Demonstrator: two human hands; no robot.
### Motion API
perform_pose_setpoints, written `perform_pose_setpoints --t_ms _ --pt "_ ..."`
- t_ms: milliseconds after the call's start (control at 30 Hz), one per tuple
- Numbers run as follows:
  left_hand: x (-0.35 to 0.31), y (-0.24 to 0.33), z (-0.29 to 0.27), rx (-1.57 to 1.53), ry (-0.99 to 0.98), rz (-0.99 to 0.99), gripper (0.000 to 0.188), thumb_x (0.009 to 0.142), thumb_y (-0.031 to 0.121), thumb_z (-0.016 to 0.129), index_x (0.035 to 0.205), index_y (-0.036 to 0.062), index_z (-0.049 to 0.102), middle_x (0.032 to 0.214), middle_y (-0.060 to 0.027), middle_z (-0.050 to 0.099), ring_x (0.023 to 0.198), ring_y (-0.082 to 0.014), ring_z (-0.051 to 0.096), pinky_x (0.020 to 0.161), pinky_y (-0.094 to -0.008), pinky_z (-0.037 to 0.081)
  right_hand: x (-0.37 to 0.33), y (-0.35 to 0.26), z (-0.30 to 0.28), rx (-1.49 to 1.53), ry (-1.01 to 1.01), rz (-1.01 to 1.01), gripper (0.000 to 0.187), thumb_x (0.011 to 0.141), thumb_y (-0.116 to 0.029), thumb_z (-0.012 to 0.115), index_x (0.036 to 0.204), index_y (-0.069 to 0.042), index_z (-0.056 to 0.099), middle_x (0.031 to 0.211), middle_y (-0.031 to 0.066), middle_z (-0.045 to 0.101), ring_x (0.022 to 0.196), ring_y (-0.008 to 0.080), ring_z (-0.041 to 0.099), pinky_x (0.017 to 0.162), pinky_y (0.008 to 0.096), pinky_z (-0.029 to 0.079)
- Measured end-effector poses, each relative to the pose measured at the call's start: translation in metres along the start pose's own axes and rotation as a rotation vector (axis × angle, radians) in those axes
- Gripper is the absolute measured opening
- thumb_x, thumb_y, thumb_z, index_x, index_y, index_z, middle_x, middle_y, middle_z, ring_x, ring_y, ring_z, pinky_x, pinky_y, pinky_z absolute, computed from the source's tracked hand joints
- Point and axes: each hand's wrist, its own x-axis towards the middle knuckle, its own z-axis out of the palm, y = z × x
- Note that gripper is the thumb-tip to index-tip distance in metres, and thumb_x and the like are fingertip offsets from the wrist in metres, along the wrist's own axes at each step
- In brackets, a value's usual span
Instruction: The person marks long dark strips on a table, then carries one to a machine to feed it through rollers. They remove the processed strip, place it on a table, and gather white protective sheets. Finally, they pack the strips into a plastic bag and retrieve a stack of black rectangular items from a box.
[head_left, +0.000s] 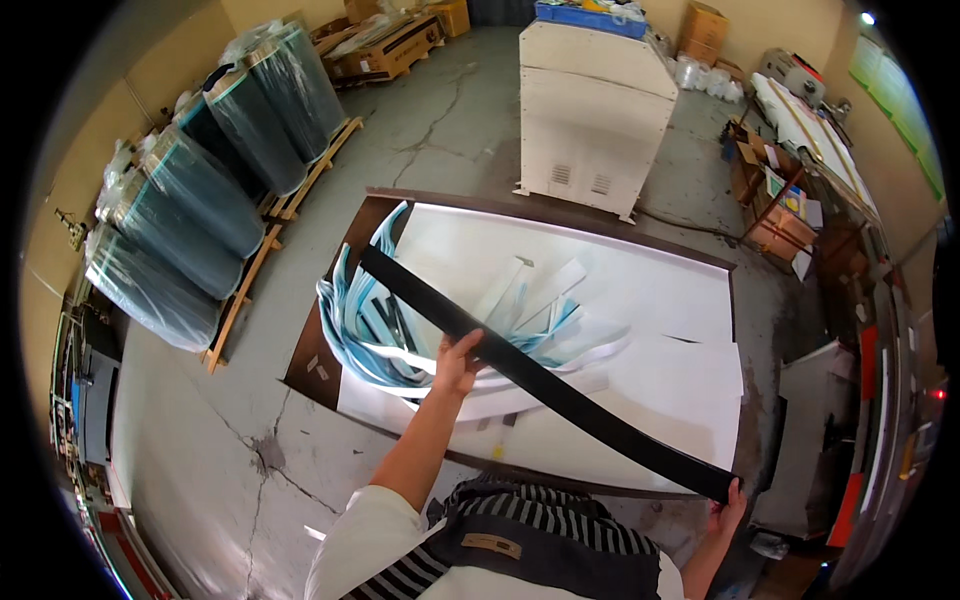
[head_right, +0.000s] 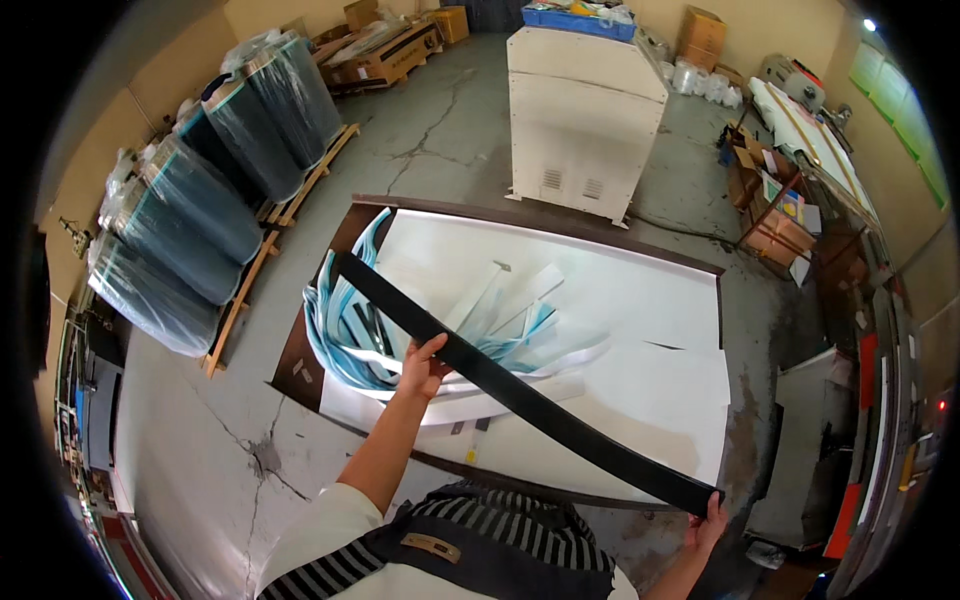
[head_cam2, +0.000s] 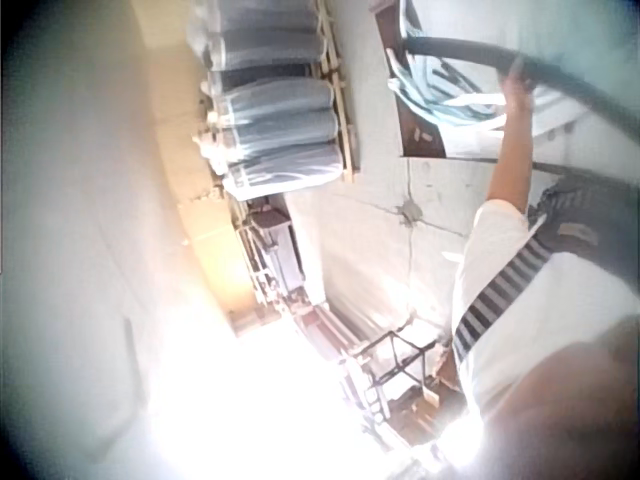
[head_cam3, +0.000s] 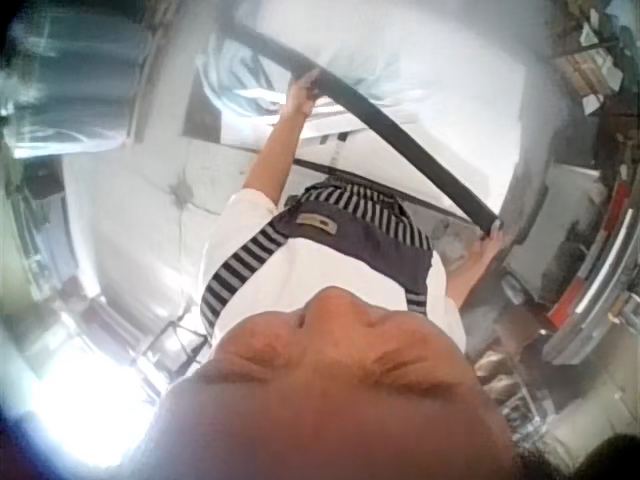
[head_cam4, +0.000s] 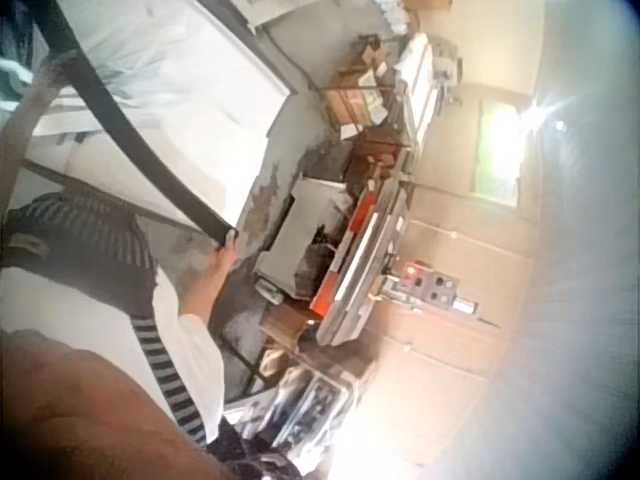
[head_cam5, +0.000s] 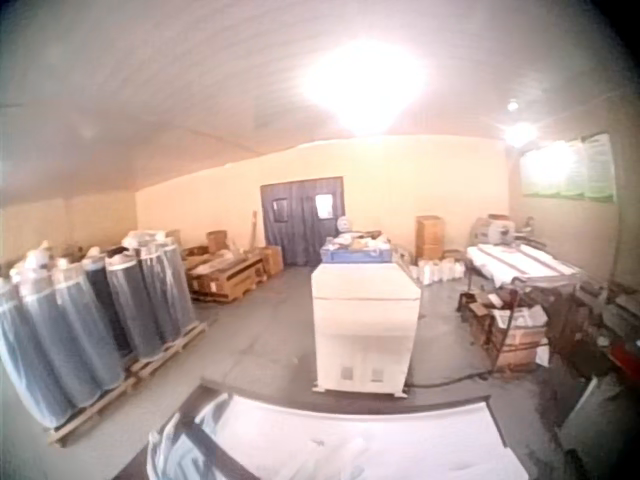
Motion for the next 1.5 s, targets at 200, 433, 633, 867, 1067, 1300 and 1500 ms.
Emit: perform_pose_setpoints --t_ms 200,433,633,867,1067,1300,1500 --pt "0.11 -0.021 0.015 0.128 0.15 -0.044 0.043 0.074 0.003 0.075 0.108 0.0164 0.052 0.089 -0.0018 0.061 0.08 -0.0196 0.062 0.061 -0.0375 0.053 0.07 -0.01 0.038 -0.013 0.076 -0.003 0.029 0.089 -0.026 0.066 0.105 -0.004 0.059 0.087 0.0028 0.063 0.074 0.0136 0.061 0.057 0.0279 0.05" --pt "0.231 -0.038 0.069 0.035 0.176 0.015 0.034 0.079 0.001 0.07 0.11 0.0099 0.056 0.096 -0.0062 0.061 0.084 -0.0254 0.061 0.068 -0.0405 0.055 0.244 -0.074 0.141 -0.015 -0.07 -0.108 0.027 0.088 -0.024 0.067 0.099 0.0 0.06 0.09 0.0058 0.063 0.08 0.0156 0.063 0.065 0.0296 0.054" --pt "0.319 -0.073 0.084 -0.014 0.329 -0.023 0.035 0.08 -0.001 0.069 0.111 0.0017 0.053 0.103 -0.0127 0.06 0.086 -0.029 0.062 0.073 -0.0483 0.056 0.377 -0.089 0.204 -0.157 -0.02 -0.074 0.035 0.082 -0.031 0.072 0.096 -0.002 0.06 0.086 0.0066 0.064 0.07 0.0159 0.063 0.059 0.0304 0.054" --pt "0.318 -0.085 0.123 0.278 0.333 0.021 0.038 0.08 0.006 0.073 0.11 -0.0032 0.053 0.105 -0.0193 0.06 0.093 -0.0328 0.062 0.082 -0.0451 0.055 0.464 -0.076 0.221 -0.309 0.083 -0.059 0.05 0.083 -0.035 0.071 0.114 0.001 0.056 0.089 0.0082 0.063 0.07 0.0177 0.062 0.064 0.0301 0.053" --pt "0.237 -0.049 0.087 0.814 0.317 0.329 0.05 0.082 0.017 0.069 0.123 -0.0027 0.05 0.106 -0.0159 0.06 0.096 -0.0223 0.061 0.084 -0.0274 0.049 0.439 -0.005 0.192 -0.638 0.223 -0.535 0.049 0.087 -0.024 0.065 0.123 0.005 0.049 0.108 0.0102 0.054 0.097 0.0193 0.053 0.089 0.0305 0.043" --pt "0.023 -0.084 0.034 1.4 -0.188 0.493 0.028 0.082 -0.001 0.059 0.109 0.0025 0.054 0.093 -0.0101 0.058 0.081 -0.0192 0.059 0.074 -0.0294 0.048 0.206 0.053 0.228 -0.833 -0.144 -0.672 0.027 0.084 0.003 0.058 0.111 0.002 0.055 0.099 0.0097 0.056 0.086 0.0182 0.052 0.081 0.0286 0.043" --pt "-0.061 -0.09 0.047 1.501 -1.082 0.099 0.028 0.087 0.012 0.059 0.114 0.0071 0.058 0.098 -0.0135 0.062 0.09 -0.032 0.06 0.076 -0.0406 0.049 0.045 0.093 0.258 -0.741 -0.78 -0.39 0.015 0.085 0.001 0.057 0.1 0.0 0.058 0.089 0.0144 0.06 0.075 0.029 0.061 0.067 0.0333 0.049"
